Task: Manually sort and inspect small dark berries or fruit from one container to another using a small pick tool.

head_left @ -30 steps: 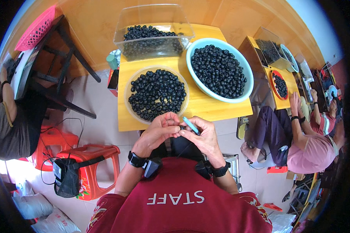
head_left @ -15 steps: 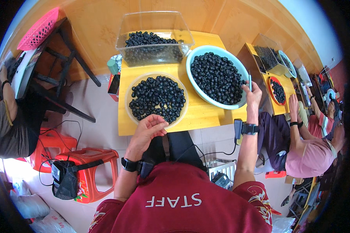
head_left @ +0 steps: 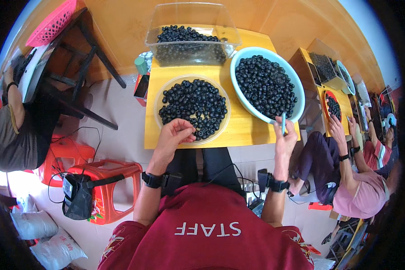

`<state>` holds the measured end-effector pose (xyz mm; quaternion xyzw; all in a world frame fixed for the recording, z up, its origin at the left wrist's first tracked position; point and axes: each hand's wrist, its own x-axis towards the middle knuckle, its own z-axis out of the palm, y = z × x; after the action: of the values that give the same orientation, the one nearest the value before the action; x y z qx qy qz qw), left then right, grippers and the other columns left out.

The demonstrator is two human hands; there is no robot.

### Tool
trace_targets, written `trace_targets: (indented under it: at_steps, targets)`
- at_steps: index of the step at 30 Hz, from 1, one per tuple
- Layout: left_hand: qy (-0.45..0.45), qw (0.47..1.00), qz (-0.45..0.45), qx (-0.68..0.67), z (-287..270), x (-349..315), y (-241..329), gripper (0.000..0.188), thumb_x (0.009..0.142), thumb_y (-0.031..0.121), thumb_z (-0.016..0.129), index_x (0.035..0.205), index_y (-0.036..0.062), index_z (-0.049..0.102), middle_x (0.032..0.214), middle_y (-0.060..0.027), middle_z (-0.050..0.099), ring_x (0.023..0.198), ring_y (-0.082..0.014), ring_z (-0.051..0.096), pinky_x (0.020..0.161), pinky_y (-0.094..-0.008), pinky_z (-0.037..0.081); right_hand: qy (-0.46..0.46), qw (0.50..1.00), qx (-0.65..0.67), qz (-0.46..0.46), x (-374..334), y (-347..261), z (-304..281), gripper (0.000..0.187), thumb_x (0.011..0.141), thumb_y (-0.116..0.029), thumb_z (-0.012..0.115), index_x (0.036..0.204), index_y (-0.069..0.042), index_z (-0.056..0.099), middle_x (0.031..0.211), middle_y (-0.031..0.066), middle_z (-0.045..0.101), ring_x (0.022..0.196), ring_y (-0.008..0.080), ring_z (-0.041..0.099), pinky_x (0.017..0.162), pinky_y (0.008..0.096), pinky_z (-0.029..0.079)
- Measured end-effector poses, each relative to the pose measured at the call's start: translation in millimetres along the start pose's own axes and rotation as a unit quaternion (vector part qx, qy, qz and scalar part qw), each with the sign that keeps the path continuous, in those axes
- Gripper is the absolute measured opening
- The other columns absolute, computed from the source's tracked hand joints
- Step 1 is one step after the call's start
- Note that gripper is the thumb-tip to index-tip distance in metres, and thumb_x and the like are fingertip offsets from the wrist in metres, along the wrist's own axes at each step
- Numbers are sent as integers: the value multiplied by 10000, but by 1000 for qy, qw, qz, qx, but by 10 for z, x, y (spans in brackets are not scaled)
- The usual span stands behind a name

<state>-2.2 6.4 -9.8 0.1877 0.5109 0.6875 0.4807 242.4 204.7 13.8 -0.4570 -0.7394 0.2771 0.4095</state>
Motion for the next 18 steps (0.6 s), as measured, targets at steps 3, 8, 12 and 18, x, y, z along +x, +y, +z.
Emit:
trace_targets:
  at_steps: [3, 8, 12, 18]
  targets:
    - [28, 998, 25, 50, -82, 49, 2, 122, 830, 59, 580, 940, 10, 565, 835, -60, 614, 707, -123, 611, 638, -227, 500, 39, 999, -20, -32, -266, -266, 114, 186, 759, -12, 609, 944, -14, 631, 915, 62, 574, 816, 145, 537, 682, 241, 424]
    - [37, 991, 33, 127, -52, 114, 66, 117, 788, 28, 600, 901, -1, 596, 812, -44, 608, 690, -109, 602, 616, -225, 489, 27, 997, 40, -54, -452, -412, 203, 194, 761, 26, 593, 952, 2, 621, 879, 71, 577, 741, 140, 520, 605, 251, 401]
    - [6, 916, 103, 388, 3, 226, -46, 151, 691, 33, 656, 836, 8, 620, 790, -66, 611, 663, -143, 596, 602, -254, 476, -26, 999, 16, -35, -585, -450, 248, 143, 762, 17, 605, 903, 24, 623, 740, 81, 560, 648, 141, 520, 562, 265, 405]
    - [3, 832, 193, 521, 94, 263, -237, 175, 637, 38, 671, 792, 22, 593, 723, -104, 576, 678, -248, 580, 630, -331, 468, -49, 998, 26, -42, -689, -547, 340, 119, 759, 27, 595, 875, 34, 623, 714, 113, 559, 609, 181, 541, 543, 280, 412]
